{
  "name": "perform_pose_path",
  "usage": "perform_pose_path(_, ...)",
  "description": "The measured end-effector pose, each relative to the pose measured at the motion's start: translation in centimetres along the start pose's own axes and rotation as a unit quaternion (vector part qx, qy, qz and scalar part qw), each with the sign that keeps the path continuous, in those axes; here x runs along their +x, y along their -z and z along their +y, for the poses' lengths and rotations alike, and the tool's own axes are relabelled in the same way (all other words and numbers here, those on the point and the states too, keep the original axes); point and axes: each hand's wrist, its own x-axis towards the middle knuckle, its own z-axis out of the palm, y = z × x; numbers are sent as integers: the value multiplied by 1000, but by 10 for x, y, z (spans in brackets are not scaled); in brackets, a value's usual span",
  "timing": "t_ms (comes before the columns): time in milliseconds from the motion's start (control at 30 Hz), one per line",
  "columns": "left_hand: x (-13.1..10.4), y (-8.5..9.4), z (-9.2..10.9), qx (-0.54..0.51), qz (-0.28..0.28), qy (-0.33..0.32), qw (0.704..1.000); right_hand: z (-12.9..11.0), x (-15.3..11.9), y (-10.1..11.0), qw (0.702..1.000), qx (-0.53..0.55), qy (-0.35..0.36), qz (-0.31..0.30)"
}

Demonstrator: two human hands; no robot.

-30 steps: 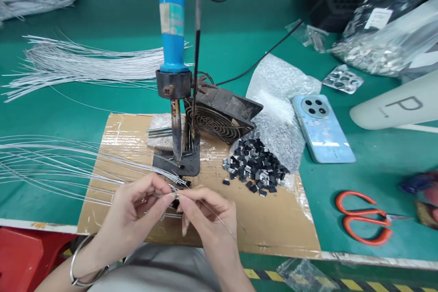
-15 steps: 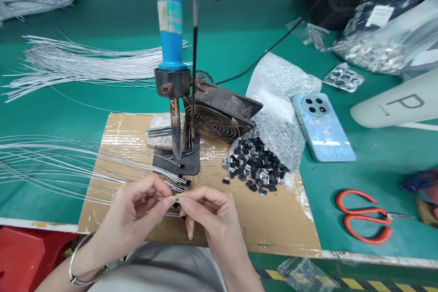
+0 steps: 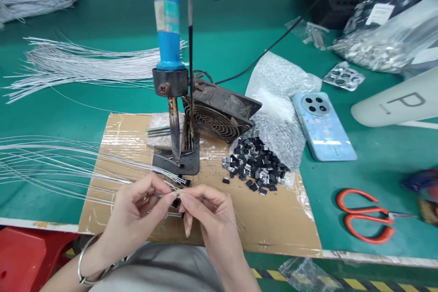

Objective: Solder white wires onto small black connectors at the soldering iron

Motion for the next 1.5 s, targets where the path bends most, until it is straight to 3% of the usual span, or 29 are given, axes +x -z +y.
perform_pose_path(500,1,1,-1,-43,-8,22,999,-6,-3,-6,1000,-3,-22,21)
perform_pose_path(633,-2,-1,-4,-29,8,9,1000,-2,-1,-3,1000,7,-3,-1)
perform_pose_path(1333,-4,-12,-9,-19,66,-30,997,-1,-1,-9,999,22,16,23)
perform_pose_path(1500,-5,-14,-7,-45,61,-13,997,0,0,-11,999,26,15,33)
